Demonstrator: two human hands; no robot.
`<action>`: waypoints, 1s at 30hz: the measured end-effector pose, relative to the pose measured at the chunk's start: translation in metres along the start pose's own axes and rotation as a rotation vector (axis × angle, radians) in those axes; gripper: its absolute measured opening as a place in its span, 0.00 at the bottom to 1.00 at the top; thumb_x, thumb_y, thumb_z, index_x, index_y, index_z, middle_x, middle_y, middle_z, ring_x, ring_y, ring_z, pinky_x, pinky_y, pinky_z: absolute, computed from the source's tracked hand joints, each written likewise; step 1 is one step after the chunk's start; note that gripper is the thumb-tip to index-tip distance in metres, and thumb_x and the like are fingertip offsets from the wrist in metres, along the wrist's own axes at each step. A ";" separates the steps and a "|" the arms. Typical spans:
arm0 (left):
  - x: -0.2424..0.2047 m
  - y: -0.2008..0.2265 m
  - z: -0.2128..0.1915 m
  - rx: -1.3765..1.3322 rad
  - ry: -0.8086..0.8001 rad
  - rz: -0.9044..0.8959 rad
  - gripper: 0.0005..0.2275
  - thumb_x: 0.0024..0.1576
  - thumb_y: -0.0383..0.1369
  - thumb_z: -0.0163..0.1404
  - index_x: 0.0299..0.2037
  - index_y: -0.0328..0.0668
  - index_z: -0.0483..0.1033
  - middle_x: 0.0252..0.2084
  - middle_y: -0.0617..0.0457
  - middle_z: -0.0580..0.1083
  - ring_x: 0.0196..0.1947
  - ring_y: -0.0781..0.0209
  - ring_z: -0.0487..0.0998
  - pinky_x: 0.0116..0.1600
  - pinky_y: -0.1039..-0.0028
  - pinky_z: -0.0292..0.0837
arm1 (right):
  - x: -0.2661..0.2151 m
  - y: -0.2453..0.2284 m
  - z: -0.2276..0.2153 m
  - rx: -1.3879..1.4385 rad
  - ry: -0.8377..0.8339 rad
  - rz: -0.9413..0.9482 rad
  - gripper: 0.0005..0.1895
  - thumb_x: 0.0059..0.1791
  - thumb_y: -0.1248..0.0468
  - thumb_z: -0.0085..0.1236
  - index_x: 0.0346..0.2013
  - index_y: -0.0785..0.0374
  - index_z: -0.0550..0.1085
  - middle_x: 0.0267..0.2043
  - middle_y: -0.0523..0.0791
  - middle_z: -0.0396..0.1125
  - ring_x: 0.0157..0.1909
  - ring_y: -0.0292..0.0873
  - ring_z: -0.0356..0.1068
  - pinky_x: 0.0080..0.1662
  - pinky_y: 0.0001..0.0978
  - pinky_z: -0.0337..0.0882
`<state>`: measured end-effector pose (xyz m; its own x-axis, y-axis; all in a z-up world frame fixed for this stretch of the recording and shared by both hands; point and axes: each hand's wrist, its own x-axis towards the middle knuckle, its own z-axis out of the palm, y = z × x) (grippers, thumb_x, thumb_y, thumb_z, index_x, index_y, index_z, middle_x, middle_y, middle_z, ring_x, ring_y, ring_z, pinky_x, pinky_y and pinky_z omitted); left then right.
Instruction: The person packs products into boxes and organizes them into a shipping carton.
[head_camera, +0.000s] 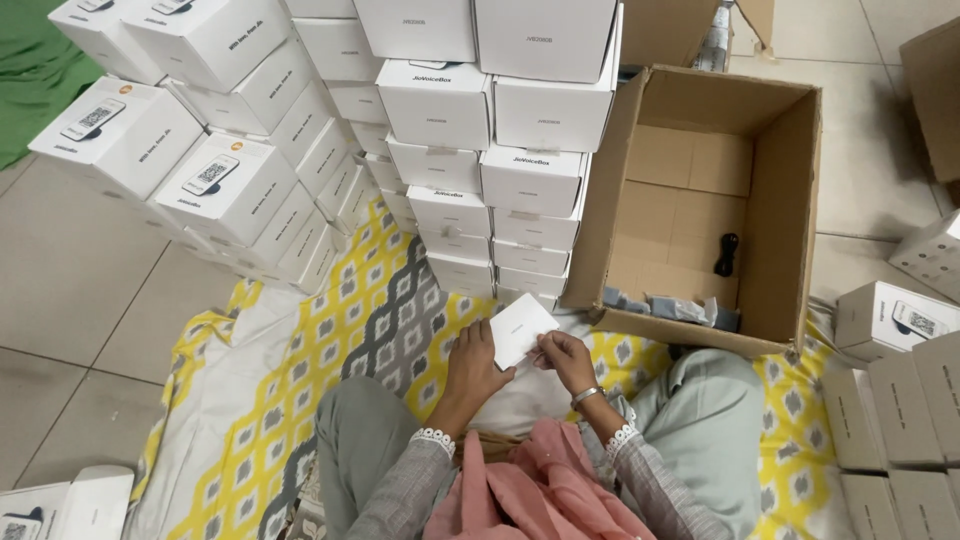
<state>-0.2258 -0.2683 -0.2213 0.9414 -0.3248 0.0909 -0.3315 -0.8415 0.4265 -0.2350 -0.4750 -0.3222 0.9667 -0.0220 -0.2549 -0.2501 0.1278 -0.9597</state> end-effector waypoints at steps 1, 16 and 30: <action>0.001 0.003 -0.004 0.001 0.004 0.001 0.43 0.38 0.40 0.69 0.61 0.25 0.62 0.56 0.36 0.69 0.57 0.40 0.69 0.60 0.57 0.66 | 0.002 -0.006 0.000 -0.001 -0.001 -0.003 0.18 0.55 0.55 0.52 0.30 0.66 0.75 0.31 0.44 0.77 0.29 0.33 0.72 0.35 0.26 0.73; 0.014 -0.037 -0.005 -0.408 0.039 -0.330 0.17 0.65 0.41 0.42 0.47 0.32 0.77 0.37 0.31 0.78 0.41 0.34 0.79 0.49 0.51 0.70 | -0.047 -0.102 0.034 -0.679 -0.063 -0.531 0.14 0.46 0.66 0.61 0.47 0.59 0.78 0.57 0.42 0.73 0.52 0.47 0.74 0.52 0.36 0.74; 0.033 -0.077 -0.036 -0.726 0.113 -0.266 0.20 0.63 0.43 0.46 0.40 0.26 0.78 0.26 0.42 0.76 0.28 0.57 0.76 0.40 0.66 0.68 | -0.036 -0.074 0.032 -1.466 -0.451 -0.519 0.32 0.36 0.63 0.72 0.55 0.54 0.73 0.55 0.41 0.68 0.63 0.47 0.63 0.67 0.48 0.56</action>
<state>-0.1669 -0.1991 -0.2190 0.9971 -0.0727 -0.0229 -0.0064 -0.3788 0.9255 -0.2500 -0.4517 -0.2383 0.8291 0.5527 -0.0848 0.5134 -0.8126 -0.2759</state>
